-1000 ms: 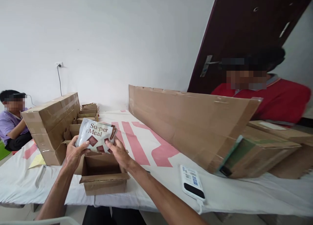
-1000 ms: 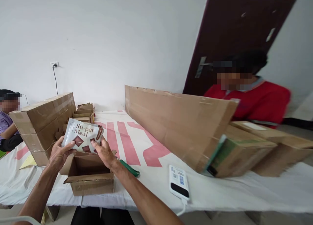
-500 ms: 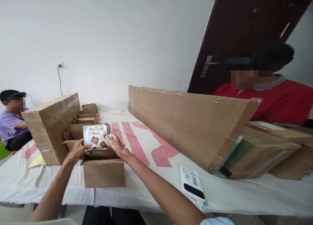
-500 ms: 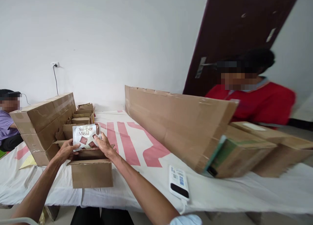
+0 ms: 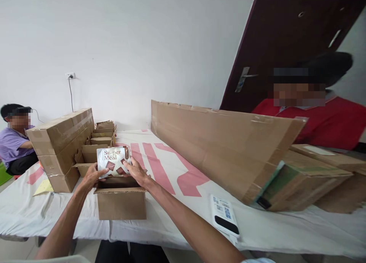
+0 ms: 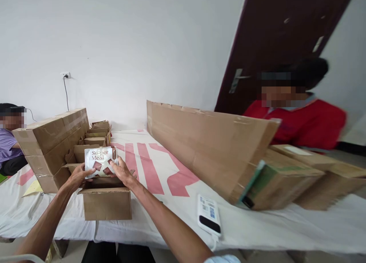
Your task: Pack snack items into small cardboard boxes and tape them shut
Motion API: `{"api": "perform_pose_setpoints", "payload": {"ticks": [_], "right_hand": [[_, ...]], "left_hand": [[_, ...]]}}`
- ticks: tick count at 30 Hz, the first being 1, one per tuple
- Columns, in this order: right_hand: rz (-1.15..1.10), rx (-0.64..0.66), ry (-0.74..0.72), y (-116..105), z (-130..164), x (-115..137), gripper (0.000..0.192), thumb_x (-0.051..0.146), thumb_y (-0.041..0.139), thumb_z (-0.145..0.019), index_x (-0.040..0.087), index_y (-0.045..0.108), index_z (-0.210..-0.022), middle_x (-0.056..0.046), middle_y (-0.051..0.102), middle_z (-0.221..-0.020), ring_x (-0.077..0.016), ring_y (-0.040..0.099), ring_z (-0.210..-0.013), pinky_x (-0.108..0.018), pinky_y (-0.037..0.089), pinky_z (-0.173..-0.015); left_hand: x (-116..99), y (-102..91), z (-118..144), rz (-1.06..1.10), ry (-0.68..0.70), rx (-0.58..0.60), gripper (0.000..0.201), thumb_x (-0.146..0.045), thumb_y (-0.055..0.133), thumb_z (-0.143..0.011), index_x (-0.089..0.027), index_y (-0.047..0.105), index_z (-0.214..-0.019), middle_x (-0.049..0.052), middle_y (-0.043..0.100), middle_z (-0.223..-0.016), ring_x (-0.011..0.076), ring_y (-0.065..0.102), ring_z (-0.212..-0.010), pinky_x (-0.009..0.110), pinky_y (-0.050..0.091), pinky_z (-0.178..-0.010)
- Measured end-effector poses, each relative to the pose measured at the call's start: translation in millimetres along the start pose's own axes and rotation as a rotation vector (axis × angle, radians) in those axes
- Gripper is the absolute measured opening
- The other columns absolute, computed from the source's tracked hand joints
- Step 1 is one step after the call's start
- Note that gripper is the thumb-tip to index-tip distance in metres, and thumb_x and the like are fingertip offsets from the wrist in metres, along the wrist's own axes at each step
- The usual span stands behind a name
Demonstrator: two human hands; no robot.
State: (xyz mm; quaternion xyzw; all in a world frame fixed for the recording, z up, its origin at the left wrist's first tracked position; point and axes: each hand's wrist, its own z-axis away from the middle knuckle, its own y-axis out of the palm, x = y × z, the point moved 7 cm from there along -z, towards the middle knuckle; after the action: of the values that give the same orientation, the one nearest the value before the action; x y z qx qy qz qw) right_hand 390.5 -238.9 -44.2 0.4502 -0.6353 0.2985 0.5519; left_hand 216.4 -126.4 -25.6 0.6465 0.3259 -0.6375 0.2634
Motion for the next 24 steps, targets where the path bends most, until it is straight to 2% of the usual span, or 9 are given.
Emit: {"api": "perform_pose_setpoints", "payload": {"ticks": [4,6,8,10,13,16,18,21,24], "right_hand": [[0.145,0.054,-0.217,-5,21,37,0.07,0.059,0.075,-0.086,0.027,0.054,-0.146,-0.009,0.068,-0.138,-0.0265,0.071,-0.114,-0.04,0.062,-0.09],[0.314,0.054,-0.309,-19,32,52,0.073,0.055,0.078,-0.085,0.027,0.056,-0.149,-0.011,0.063,-0.148,-0.0295,0.062,-0.132,-0.046,0.052,-0.109],[0.525,0.051,-0.303,-37,40,55,0.072,0.05,0.087,-0.077,0.027,0.066,-0.141,-0.011,0.063,-0.148,-0.0334,0.056,-0.14,-0.049,0.043,-0.118],[0.675,0.084,-0.21,-54,44,47,0.069,0.046,0.093,-0.067,0.028,0.074,-0.13,-0.011,0.068,-0.139,-0.0355,0.06,-0.133,-0.048,0.045,-0.114],[0.748,0.16,-0.05,-68,48,26,0.067,0.038,0.095,-0.062,0.029,0.078,-0.126,-0.008,0.077,-0.122,-0.0325,0.07,-0.109,-0.041,0.053,-0.095],[0.801,0.198,-0.066,-63,53,15,0.036,0.03,0.083,-0.071,0.028,0.082,-0.107,-0.006,0.08,-0.104,-0.0289,0.07,-0.096,-0.036,0.05,-0.084],[0.814,0.208,-0.127,-56,57,13,0.012,0.028,0.071,-0.08,0.025,0.08,-0.088,-0.005,0.078,-0.092,-0.0256,0.068,-0.087,-0.035,0.046,-0.081],[0.727,0.215,-0.204,-51,68,17,0.021,0.032,0.061,-0.09,0.024,0.071,-0.073,-0.003,0.07,-0.077,-0.0211,0.059,-0.073,-0.033,0.042,-0.073],[0.62,0.218,-0.227,-55,80,21,0.031,0.04,0.061,-0.094,0.024,0.065,-0.069,0.0,0.06,-0.07,-0.0185,0.05,-0.067,-0.032,0.038,-0.068]], "left_hand": [[-20,-6.7,14,0.082,0.133,-0.032,0.07,-0.049,0.102,-0.054,-0.013,0.077,-0.109,0.012,0.082,-0.102,0.0262,0.076,-0.085,0.031,0.059,-0.07],[-32,-20.9,25,0.133,0.223,-0.099,0.068,-0.046,0.102,-0.055,-0.014,0.077,-0.109,0.012,0.083,-0.103,0.0257,0.076,-0.086,0.032,0.06,-0.073],[-42,-40.9,39,0.177,0.276,-0.199,0.065,-0.043,0.103,-0.054,-0.015,0.078,-0.107,0.01,0.083,-0.101,0.025,0.076,-0.084,0.031,0.061,-0.072],[-50,-62.2,55,0.213,0.306,-0.301,0.065,-0.041,0.104,-0.051,-0.015,0.077,-0.104,0.009,0.083,-0.1,0.0245,0.076,-0.084,0.03,0.061,-0.071],[-58,-88.4,78,0.224,0.336,-0.395,0.064,-0.038,0.104,-0.049,-0.016,0.077,-0.103,0.007,0.083,-0.103,0.0242,0.076,-0.087,0.029,0.063,-0.07],[-54,-110.9,97,0.199,0.336,-0.467,0.063,-0.036,0.103,-0.049,-0.018,0.077,-0.103,0.005,0.082,-0.104,0.0225,0.075,-0.087,0.028,0.063,-0.069],[-41,-127.3,106,0.193,0.306,-0.536,0.065,-0.033,0.103,-0.048,-0.019,0.076,-0.105,0.003,0.082,-0.102,0.0209,0.074,-0.085,0.027,0.062,-0.068],[-12,-148.0,116,0.168,0.239,-0.618,0.068,-0.032,0.103,-0.047,-0.019,0.074,-0.107,0.003,0.081,-0.1,0.021,0.074,-0.086,0.027,0.061,-0.069],[23,-154.6,118,0.1,0.159,-0.633,0.069,-0.036,0.102,-0.046,-0.017,0.073,-0.106,0.005,0.081,-0.096,0.0242,0.074,-0.087,0.03,0.06,-0.071]]}}
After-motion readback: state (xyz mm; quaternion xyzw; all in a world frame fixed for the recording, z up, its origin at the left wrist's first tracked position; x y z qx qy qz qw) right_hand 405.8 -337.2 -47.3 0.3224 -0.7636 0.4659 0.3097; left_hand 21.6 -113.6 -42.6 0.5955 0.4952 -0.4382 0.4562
